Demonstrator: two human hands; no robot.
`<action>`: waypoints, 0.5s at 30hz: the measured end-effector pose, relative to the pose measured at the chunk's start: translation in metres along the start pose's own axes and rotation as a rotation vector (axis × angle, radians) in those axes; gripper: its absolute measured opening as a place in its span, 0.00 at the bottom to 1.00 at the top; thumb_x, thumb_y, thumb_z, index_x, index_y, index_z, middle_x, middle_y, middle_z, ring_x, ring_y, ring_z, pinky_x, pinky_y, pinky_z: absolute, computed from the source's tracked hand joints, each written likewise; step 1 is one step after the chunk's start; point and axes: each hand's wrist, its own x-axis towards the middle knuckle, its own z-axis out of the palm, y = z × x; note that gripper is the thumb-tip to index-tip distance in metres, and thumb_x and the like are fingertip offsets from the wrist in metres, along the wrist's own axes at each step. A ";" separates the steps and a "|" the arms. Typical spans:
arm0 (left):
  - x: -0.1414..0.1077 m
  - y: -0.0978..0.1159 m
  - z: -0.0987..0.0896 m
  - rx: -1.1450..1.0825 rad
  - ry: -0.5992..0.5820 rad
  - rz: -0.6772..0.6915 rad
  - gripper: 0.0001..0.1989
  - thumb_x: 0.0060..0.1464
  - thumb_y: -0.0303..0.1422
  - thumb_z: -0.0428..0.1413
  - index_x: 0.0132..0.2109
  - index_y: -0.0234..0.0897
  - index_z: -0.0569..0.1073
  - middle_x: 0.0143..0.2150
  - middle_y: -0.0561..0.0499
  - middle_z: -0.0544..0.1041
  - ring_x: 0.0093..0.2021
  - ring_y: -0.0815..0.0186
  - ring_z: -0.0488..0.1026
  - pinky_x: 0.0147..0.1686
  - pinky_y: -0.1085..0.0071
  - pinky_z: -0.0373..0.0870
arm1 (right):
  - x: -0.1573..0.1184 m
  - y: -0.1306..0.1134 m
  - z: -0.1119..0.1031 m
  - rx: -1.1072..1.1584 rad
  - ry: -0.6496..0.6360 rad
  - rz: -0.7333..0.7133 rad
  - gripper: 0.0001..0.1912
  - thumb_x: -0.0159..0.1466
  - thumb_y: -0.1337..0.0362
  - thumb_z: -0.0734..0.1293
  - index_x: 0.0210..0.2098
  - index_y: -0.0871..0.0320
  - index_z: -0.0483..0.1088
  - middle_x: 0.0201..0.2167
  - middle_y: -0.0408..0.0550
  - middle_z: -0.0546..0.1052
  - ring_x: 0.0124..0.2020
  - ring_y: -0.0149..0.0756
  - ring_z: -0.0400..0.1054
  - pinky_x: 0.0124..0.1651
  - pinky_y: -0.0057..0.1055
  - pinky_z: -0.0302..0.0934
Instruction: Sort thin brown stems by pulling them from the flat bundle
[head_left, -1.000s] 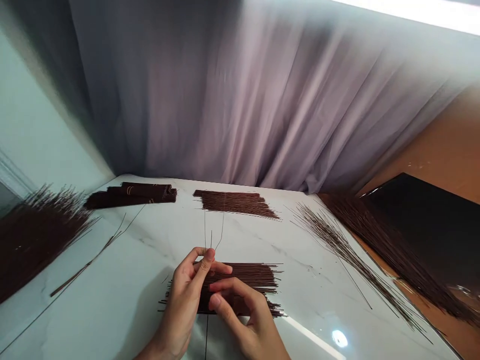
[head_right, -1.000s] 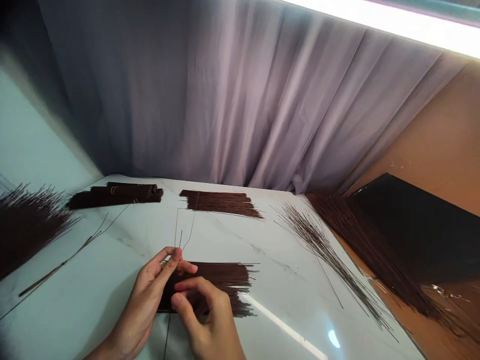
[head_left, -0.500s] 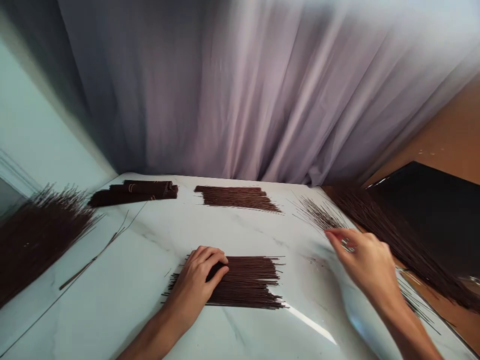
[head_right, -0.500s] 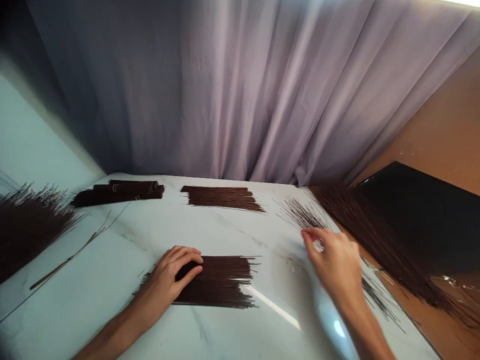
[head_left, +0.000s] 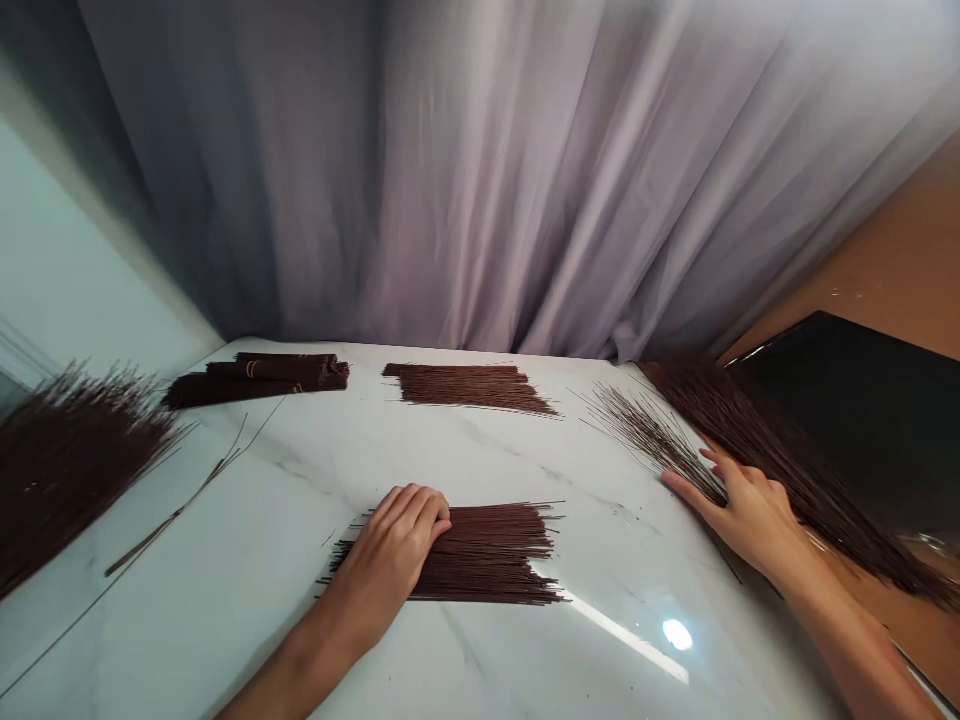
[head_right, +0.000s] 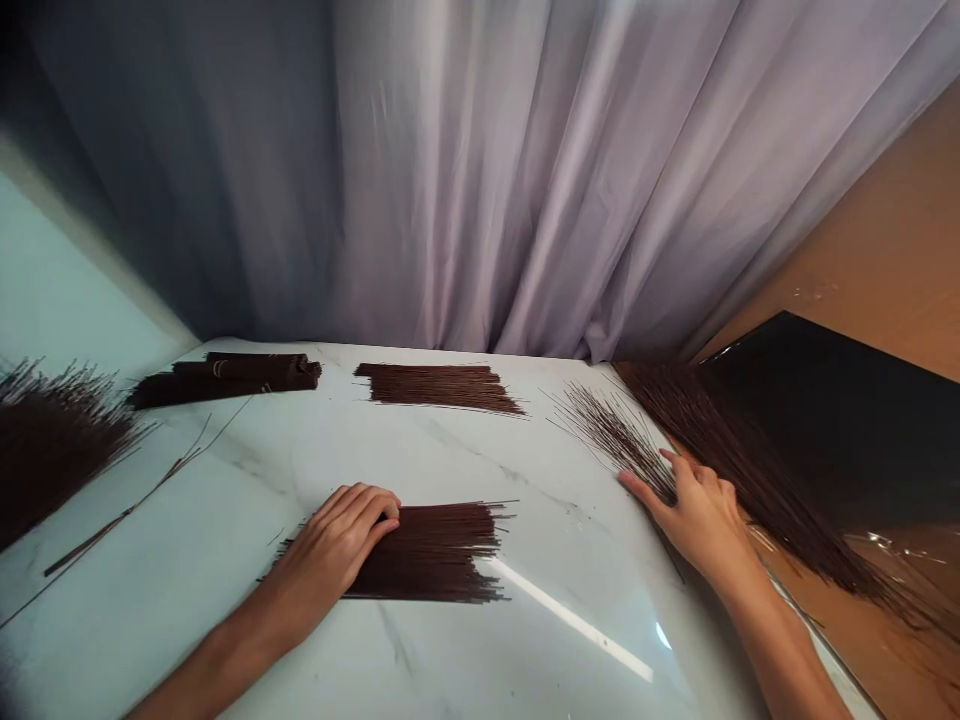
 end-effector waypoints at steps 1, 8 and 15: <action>0.000 -0.001 0.000 -0.006 -0.002 0.002 0.09 0.71 0.25 0.47 0.42 0.41 0.69 0.42 0.50 0.76 0.41 0.58 0.73 0.44 0.59 0.66 | 0.000 0.003 0.001 -0.010 -0.033 0.006 0.34 0.60 0.40 0.67 0.51 0.62 0.75 0.39 0.68 0.76 0.41 0.61 0.69 0.43 0.48 0.61; -0.003 0.005 -0.005 -0.064 -0.015 -0.048 0.04 0.70 0.35 0.52 0.49 0.41 0.69 0.46 0.50 0.76 0.46 0.56 0.73 0.48 0.58 0.67 | -0.003 0.000 0.012 0.004 -0.095 -0.065 0.34 0.64 0.38 0.57 0.50 0.60 0.74 0.41 0.60 0.76 0.42 0.55 0.70 0.45 0.45 0.62; -0.004 0.010 -0.010 -0.099 -0.074 -0.047 0.14 0.66 0.44 0.56 0.54 0.45 0.69 0.53 0.50 0.74 0.53 0.54 0.71 0.56 0.54 0.64 | -0.008 -0.015 0.002 -0.012 -0.043 -0.122 0.37 0.68 0.36 0.50 0.53 0.60 0.71 0.40 0.61 0.75 0.41 0.54 0.69 0.42 0.44 0.63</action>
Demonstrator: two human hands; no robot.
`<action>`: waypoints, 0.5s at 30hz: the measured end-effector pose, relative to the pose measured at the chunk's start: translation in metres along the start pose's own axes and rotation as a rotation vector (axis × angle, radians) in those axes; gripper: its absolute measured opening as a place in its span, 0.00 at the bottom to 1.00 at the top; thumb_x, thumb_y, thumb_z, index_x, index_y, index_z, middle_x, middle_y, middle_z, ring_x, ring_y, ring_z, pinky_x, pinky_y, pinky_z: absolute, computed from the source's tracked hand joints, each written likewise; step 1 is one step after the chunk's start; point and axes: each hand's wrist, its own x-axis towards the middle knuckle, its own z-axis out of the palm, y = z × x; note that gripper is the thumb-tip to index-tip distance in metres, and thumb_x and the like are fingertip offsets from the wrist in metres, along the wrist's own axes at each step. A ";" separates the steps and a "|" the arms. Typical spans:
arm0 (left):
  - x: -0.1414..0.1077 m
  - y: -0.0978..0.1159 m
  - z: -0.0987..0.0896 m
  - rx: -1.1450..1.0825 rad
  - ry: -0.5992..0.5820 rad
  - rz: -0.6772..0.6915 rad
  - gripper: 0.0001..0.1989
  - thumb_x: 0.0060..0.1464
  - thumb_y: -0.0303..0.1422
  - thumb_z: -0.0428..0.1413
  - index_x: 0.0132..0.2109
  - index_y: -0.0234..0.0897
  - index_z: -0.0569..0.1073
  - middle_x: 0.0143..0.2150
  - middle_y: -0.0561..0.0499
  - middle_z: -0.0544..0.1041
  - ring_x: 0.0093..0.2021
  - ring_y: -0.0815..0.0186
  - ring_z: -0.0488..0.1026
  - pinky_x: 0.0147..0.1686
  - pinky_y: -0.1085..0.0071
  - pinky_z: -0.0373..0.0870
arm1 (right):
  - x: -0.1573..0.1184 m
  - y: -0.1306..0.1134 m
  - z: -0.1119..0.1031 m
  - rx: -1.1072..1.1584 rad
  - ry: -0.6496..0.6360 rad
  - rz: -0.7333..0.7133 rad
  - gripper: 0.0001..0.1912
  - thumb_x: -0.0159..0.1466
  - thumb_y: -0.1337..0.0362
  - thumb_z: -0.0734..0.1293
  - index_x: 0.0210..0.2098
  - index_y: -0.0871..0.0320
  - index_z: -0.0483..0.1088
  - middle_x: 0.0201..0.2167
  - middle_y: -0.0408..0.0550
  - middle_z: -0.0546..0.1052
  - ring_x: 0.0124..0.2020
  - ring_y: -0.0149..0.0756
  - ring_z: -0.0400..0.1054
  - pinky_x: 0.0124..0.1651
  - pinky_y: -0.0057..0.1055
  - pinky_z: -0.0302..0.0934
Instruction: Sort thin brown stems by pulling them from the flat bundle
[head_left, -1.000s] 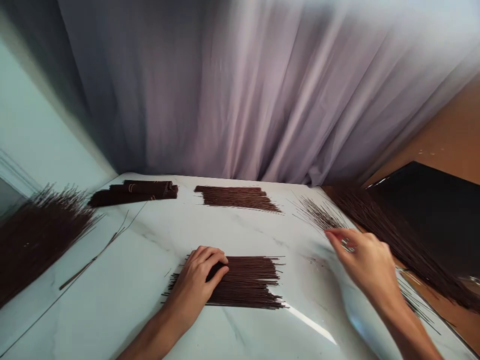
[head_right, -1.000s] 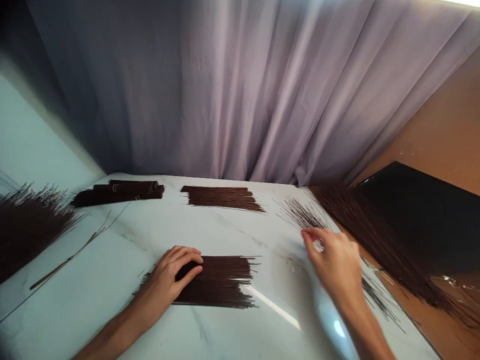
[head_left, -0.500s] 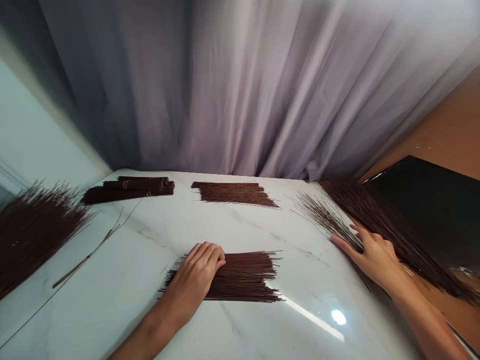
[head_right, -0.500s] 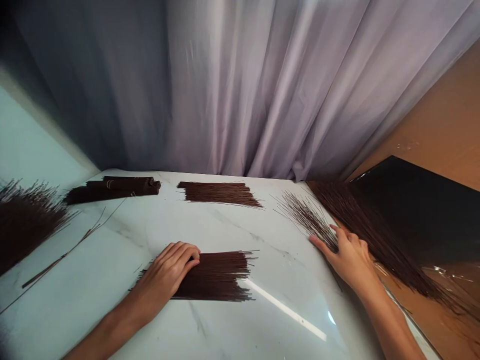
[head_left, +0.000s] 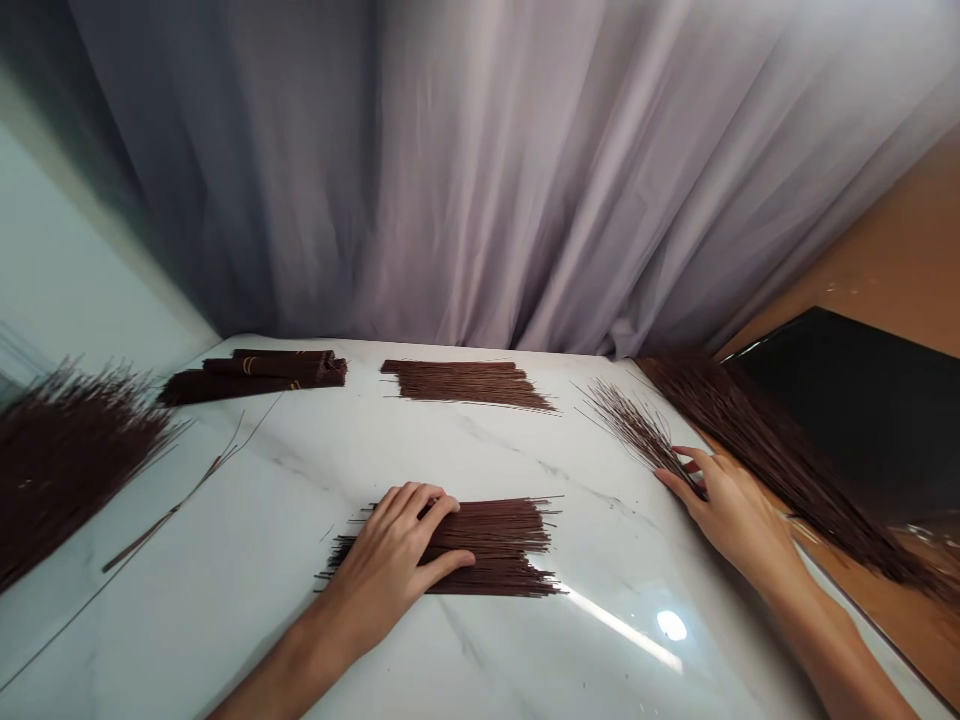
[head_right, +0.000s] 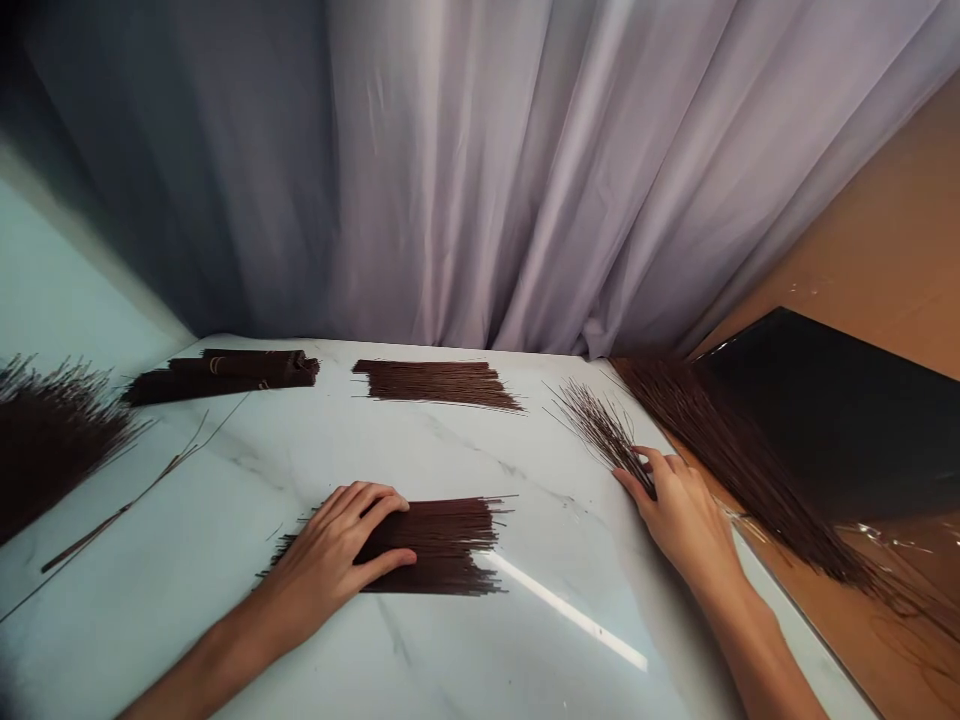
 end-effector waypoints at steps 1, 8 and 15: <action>0.000 -0.001 0.001 0.006 0.002 0.003 0.13 0.66 0.43 0.56 0.53 0.45 0.69 0.53 0.51 0.74 0.53 0.55 0.71 0.55 0.54 0.64 | -0.001 -0.006 -0.004 -0.021 0.043 0.006 0.38 0.68 0.35 0.50 0.53 0.61 0.71 0.41 0.62 0.75 0.43 0.56 0.69 0.41 0.45 0.63; 0.005 -0.005 0.006 0.040 0.033 0.024 0.09 0.71 0.26 0.47 0.45 0.42 0.69 0.45 0.53 0.74 0.45 0.60 0.71 0.48 0.58 0.65 | -0.024 -0.115 -0.030 0.428 0.012 -0.354 0.14 0.73 0.53 0.59 0.52 0.51 0.70 0.48 0.55 0.73 0.50 0.47 0.68 0.50 0.44 0.66; 0.005 -0.001 0.004 -0.009 0.021 -0.011 0.08 0.71 0.25 0.48 0.47 0.42 0.69 0.45 0.53 0.73 0.46 0.60 0.70 0.49 0.58 0.66 | -0.047 -0.178 -0.022 0.509 -0.252 -0.578 0.08 0.74 0.65 0.61 0.49 0.52 0.70 0.43 0.50 0.75 0.44 0.44 0.67 0.47 0.42 0.64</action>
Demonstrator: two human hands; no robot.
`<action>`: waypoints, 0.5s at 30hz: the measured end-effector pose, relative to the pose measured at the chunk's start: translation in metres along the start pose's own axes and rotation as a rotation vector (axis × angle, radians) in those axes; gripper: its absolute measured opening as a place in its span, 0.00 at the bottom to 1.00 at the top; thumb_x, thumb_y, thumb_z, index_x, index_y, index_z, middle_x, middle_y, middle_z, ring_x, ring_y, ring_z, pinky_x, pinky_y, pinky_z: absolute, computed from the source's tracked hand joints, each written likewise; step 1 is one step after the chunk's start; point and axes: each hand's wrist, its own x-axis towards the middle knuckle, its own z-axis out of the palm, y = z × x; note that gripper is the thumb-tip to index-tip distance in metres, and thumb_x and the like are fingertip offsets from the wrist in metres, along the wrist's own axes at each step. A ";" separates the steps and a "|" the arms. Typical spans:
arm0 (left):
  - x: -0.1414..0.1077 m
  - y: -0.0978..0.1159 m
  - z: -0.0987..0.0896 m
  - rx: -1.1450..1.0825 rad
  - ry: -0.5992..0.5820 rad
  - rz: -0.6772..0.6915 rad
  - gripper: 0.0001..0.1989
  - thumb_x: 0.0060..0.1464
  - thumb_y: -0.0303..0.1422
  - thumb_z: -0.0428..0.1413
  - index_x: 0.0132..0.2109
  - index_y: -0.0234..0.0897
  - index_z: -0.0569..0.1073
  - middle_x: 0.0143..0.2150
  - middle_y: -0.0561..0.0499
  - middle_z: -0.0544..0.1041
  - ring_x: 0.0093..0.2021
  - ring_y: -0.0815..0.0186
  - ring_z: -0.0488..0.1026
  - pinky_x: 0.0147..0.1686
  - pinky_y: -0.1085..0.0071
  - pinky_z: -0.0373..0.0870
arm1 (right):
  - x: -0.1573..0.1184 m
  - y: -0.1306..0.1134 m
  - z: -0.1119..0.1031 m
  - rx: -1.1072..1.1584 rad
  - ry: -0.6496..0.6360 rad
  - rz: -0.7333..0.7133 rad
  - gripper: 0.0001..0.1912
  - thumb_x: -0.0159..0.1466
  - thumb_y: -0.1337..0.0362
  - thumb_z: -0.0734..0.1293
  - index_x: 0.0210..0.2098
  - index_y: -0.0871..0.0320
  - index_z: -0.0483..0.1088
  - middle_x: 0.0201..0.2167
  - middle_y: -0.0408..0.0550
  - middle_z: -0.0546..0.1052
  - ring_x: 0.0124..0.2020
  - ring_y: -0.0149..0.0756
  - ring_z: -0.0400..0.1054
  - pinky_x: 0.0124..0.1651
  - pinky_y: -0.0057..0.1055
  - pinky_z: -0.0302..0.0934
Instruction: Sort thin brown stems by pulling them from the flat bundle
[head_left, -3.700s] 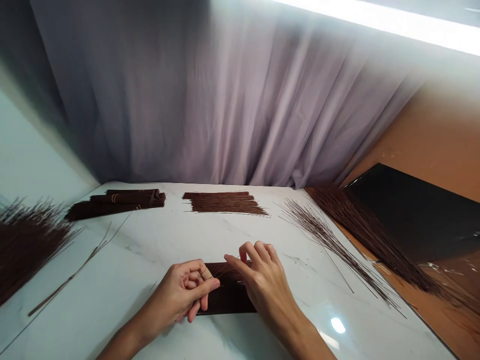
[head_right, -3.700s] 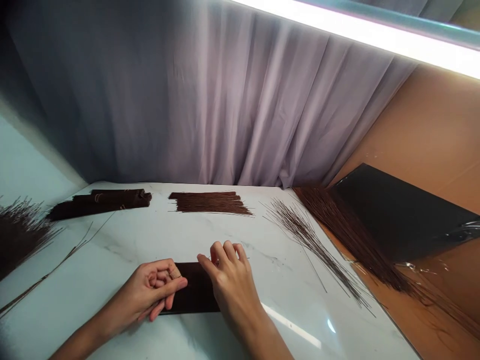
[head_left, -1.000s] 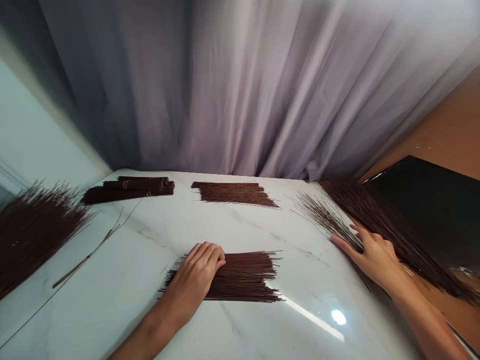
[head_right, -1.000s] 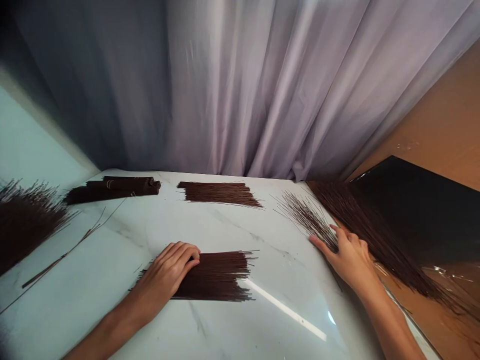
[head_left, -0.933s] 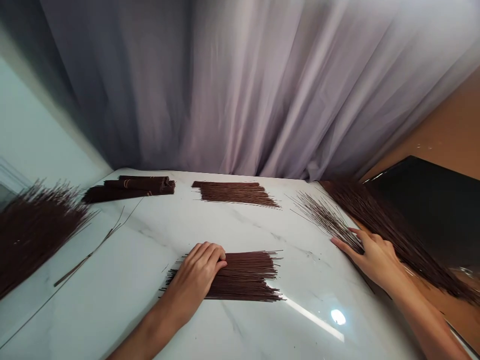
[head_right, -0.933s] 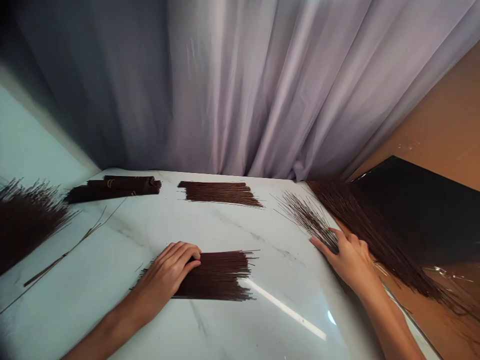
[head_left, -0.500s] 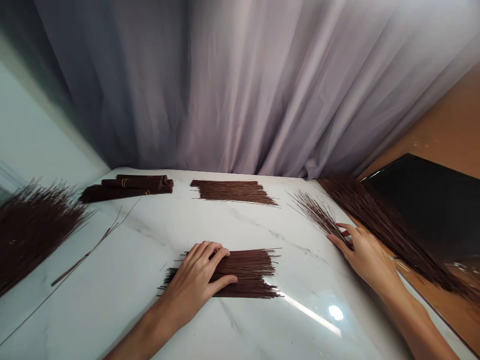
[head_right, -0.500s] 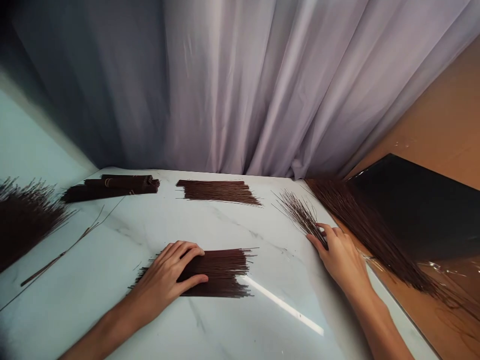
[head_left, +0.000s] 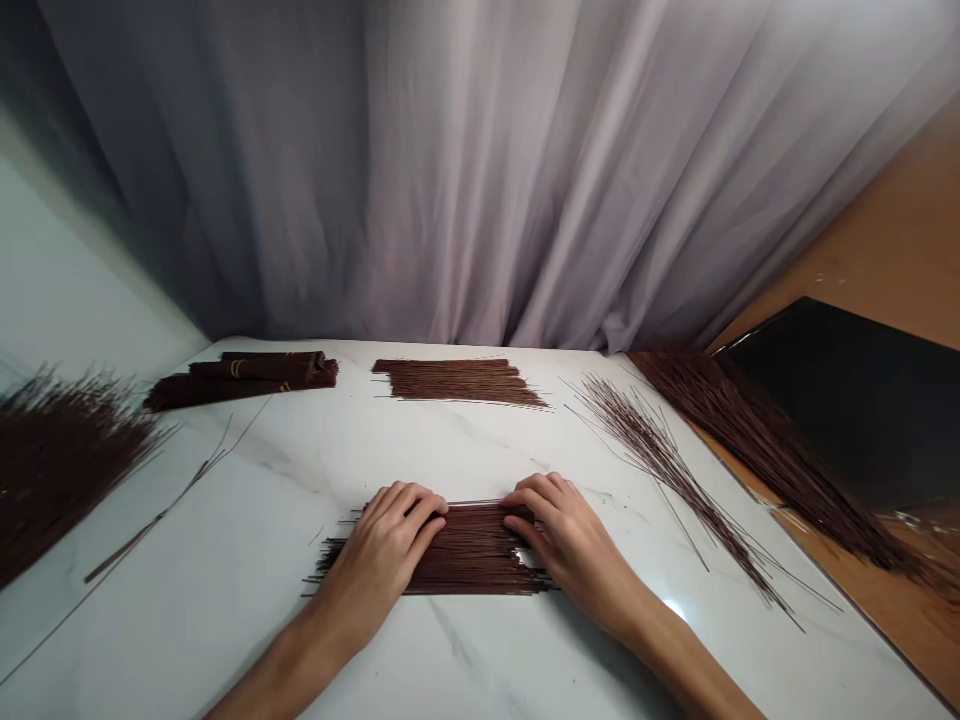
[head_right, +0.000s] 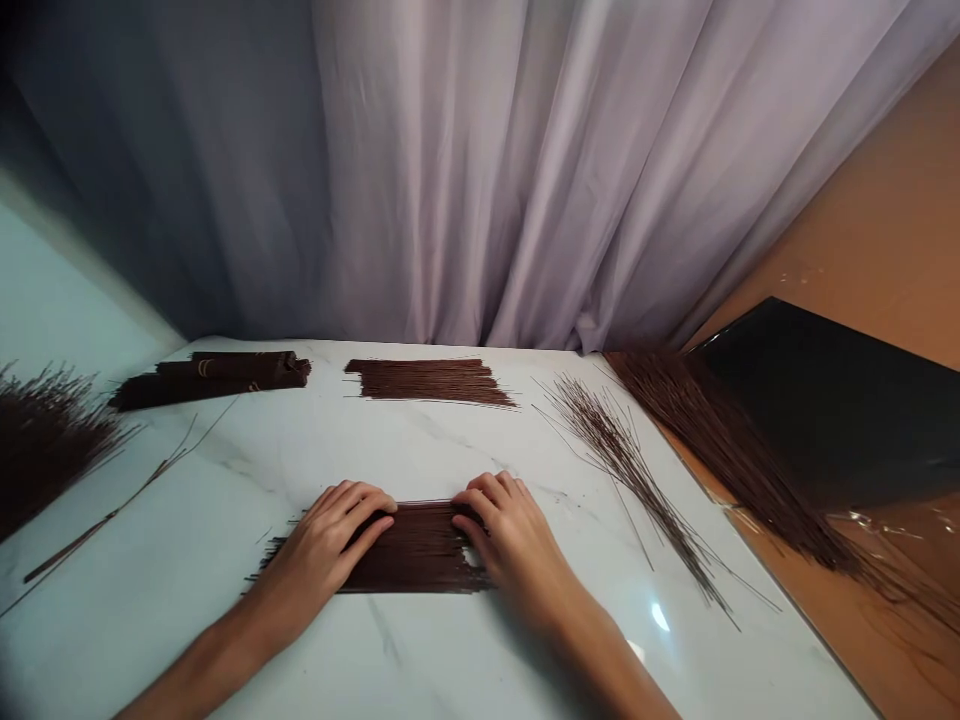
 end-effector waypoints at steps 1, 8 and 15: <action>0.000 0.000 0.000 0.002 0.000 0.002 0.07 0.71 0.25 0.49 0.47 0.42 0.69 0.46 0.53 0.73 0.46 0.59 0.69 0.49 0.58 0.65 | 0.000 0.001 0.002 -0.002 0.006 0.003 0.07 0.74 0.66 0.61 0.46 0.53 0.70 0.42 0.50 0.75 0.42 0.43 0.67 0.46 0.42 0.64; 0.000 -0.002 0.004 0.012 -0.003 0.020 0.06 0.71 0.28 0.50 0.47 0.43 0.69 0.46 0.53 0.73 0.47 0.58 0.69 0.51 0.56 0.65 | 0.001 0.003 0.007 -0.097 0.029 -0.021 0.08 0.74 0.69 0.59 0.38 0.56 0.66 0.38 0.49 0.73 0.38 0.42 0.64 0.41 0.38 0.61; -0.001 -0.003 0.003 -0.008 -0.011 -0.015 0.07 0.72 0.31 0.47 0.51 0.44 0.69 0.48 0.51 0.72 0.49 0.58 0.69 0.53 0.54 0.67 | 0.001 -0.002 0.004 -0.038 0.027 0.007 0.08 0.74 0.68 0.57 0.40 0.55 0.66 0.40 0.51 0.72 0.40 0.43 0.65 0.42 0.39 0.63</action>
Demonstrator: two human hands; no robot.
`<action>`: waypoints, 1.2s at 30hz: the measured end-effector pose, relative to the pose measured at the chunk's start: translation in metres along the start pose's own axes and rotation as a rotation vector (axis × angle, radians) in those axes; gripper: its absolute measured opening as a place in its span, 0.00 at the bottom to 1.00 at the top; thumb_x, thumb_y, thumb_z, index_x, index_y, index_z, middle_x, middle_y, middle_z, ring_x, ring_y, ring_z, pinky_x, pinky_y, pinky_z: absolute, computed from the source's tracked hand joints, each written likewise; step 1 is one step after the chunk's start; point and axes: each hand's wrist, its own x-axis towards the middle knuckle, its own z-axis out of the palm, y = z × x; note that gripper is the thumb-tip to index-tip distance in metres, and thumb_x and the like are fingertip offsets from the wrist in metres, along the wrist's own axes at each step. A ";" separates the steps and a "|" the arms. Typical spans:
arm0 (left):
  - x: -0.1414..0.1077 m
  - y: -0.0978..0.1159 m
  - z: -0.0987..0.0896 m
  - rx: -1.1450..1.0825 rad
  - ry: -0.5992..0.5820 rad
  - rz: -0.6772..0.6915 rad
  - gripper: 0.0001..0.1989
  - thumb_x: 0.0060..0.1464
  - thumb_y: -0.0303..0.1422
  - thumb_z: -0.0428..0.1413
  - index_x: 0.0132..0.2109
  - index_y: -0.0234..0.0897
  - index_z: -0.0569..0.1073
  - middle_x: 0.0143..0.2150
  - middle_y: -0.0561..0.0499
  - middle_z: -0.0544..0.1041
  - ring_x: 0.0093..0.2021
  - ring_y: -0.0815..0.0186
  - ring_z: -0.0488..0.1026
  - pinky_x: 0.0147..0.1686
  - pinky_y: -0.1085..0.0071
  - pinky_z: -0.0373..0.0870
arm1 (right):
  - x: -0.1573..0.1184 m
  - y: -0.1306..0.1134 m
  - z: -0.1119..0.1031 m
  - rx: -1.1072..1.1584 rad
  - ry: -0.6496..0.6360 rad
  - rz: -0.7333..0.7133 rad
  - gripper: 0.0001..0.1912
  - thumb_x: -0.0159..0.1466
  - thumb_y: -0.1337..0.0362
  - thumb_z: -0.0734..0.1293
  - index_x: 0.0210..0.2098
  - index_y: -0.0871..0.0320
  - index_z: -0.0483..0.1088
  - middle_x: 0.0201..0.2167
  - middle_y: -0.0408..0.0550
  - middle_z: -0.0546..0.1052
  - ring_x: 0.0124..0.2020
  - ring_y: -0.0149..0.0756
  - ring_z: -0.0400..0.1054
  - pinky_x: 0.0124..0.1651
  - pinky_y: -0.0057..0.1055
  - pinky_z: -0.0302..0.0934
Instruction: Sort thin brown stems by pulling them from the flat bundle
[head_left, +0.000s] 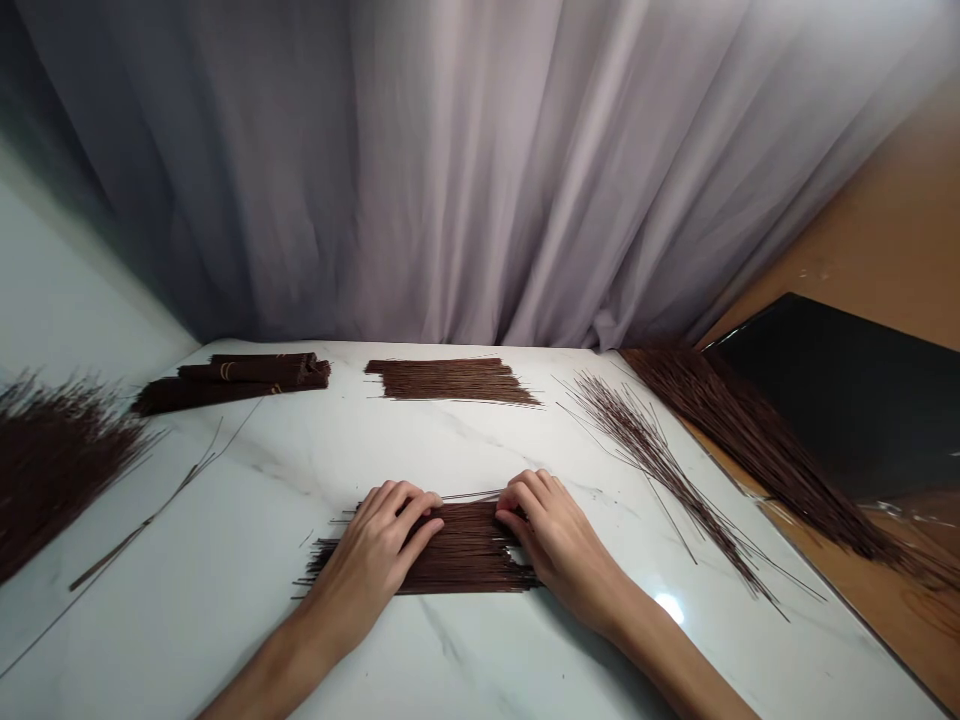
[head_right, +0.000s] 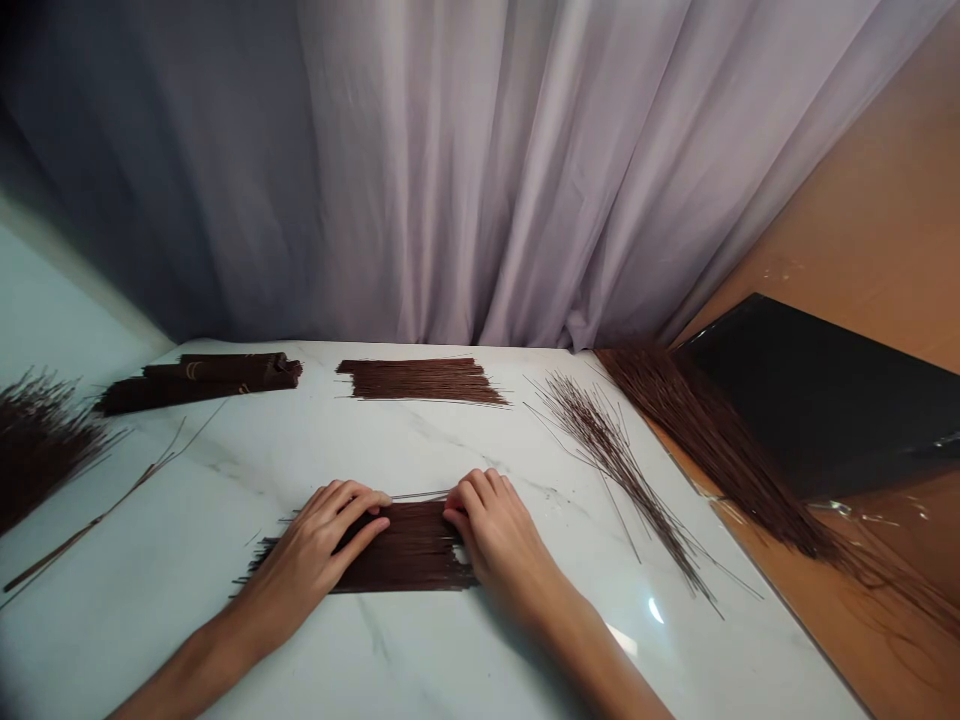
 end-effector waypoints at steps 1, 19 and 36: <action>0.000 0.000 0.000 -0.005 0.003 -0.013 0.08 0.72 0.32 0.47 0.52 0.45 0.69 0.49 0.51 0.71 0.50 0.58 0.68 0.53 0.54 0.67 | 0.000 0.000 -0.001 0.043 0.023 0.021 0.08 0.74 0.68 0.57 0.43 0.55 0.66 0.42 0.51 0.72 0.42 0.43 0.65 0.44 0.40 0.64; -0.002 0.001 0.003 -0.081 -0.015 0.028 0.10 0.72 0.35 0.48 0.56 0.45 0.69 0.55 0.49 0.71 0.57 0.57 0.68 0.59 0.54 0.69 | 0.000 0.036 -0.021 0.041 -0.067 0.102 0.10 0.73 0.68 0.58 0.37 0.54 0.66 0.37 0.49 0.72 0.39 0.41 0.65 0.41 0.37 0.62; -0.004 0.006 0.002 0.111 0.154 0.081 0.09 0.70 0.31 0.51 0.54 0.43 0.70 0.62 0.46 0.69 0.63 0.56 0.66 0.59 0.56 0.71 | -0.010 0.043 -0.025 -0.125 0.055 -0.003 0.10 0.70 0.73 0.52 0.38 0.54 0.59 0.35 0.50 0.68 0.33 0.40 0.61 0.36 0.35 0.58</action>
